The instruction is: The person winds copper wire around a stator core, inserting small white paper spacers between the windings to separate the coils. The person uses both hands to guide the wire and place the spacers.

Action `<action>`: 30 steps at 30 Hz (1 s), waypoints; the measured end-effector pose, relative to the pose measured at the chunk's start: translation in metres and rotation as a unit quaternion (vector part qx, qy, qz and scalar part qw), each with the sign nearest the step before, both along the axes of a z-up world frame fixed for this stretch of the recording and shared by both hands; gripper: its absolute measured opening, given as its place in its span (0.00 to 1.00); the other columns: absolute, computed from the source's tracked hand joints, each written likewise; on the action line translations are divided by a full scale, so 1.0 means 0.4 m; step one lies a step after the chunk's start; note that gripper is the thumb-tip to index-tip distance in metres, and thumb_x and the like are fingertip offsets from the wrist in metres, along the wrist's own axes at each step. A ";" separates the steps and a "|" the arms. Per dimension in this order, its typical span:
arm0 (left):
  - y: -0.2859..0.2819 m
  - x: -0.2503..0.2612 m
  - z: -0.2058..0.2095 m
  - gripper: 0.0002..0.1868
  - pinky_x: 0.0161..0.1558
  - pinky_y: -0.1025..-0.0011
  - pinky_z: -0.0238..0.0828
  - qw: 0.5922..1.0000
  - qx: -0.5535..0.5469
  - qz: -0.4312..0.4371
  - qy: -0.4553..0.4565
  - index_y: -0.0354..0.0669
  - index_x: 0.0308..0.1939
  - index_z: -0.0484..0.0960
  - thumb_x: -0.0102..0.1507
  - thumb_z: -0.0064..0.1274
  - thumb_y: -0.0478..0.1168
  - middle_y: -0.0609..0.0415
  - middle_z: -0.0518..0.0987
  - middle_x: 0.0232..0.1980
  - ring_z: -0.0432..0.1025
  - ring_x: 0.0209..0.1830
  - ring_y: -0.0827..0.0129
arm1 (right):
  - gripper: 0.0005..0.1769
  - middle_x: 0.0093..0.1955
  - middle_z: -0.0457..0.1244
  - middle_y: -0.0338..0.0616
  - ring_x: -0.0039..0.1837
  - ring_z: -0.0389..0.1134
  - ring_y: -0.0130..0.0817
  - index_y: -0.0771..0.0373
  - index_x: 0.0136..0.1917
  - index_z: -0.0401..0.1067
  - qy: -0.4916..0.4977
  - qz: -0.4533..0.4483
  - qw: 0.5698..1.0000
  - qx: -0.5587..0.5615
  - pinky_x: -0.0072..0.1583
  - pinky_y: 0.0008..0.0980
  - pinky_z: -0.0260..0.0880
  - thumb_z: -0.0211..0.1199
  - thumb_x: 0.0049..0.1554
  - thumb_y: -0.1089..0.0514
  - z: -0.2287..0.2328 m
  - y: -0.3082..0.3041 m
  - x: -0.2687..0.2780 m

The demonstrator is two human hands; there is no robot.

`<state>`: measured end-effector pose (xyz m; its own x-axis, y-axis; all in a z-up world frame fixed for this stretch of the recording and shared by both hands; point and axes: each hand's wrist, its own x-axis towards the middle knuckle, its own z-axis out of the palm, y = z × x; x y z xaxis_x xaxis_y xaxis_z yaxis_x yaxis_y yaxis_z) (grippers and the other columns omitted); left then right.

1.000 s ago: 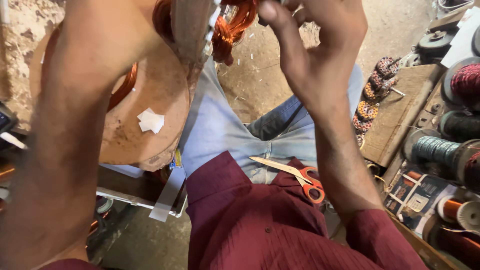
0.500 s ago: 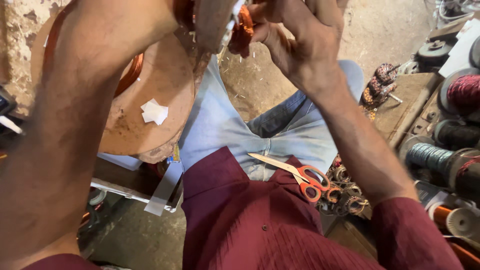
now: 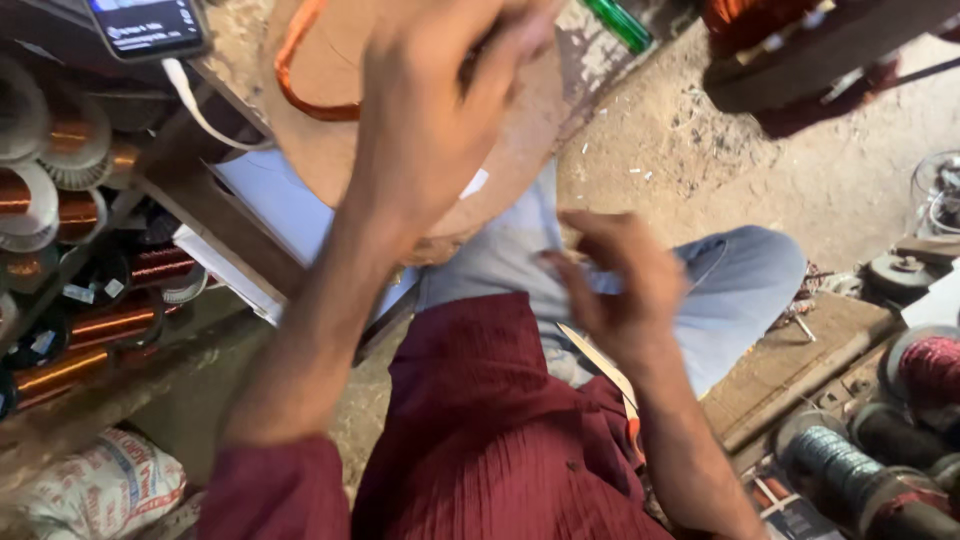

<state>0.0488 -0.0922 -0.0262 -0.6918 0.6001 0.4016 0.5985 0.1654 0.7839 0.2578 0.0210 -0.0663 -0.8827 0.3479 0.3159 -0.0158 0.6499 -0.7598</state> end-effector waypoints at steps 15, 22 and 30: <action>-0.201 0.173 -0.097 0.10 0.49 0.60 0.73 0.982 -0.112 0.146 0.038 0.40 0.45 0.86 0.60 0.66 0.33 0.53 0.79 0.49 0.73 0.49 0.55 | 0.15 0.52 0.66 0.47 0.51 0.71 0.39 0.62 0.55 0.80 -0.061 0.090 0.992 0.068 0.51 0.34 0.72 0.71 0.55 0.70 -0.018 -0.015 -0.115; -0.214 0.153 -0.089 0.07 0.45 0.64 0.76 0.986 -0.048 0.154 -0.036 0.39 0.47 0.85 0.66 0.63 0.34 0.50 0.80 0.48 0.77 0.47 0.56 | 0.08 0.46 0.70 0.47 0.48 0.73 0.33 0.65 0.52 0.79 -0.088 0.029 0.994 -0.055 0.50 0.29 0.74 0.70 0.59 0.70 -0.002 -0.014 -0.166; -0.242 0.153 -0.068 0.10 0.36 0.74 0.77 0.963 -0.036 0.130 -0.233 0.40 0.52 0.85 0.67 0.60 0.36 0.52 0.84 0.48 0.79 0.38 0.71 | 0.12 0.49 0.71 0.44 0.49 0.72 0.25 0.68 0.59 0.78 -0.127 0.058 0.967 -0.212 0.51 0.25 0.73 0.69 0.62 0.69 0.014 0.004 -0.202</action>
<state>0.1098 -0.1891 -0.0534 -0.9174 0.3971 -0.0246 0.1160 0.3262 0.9382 0.1772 0.0225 -0.0605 -0.9540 0.2927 -0.0655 0.1524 0.2847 -0.9464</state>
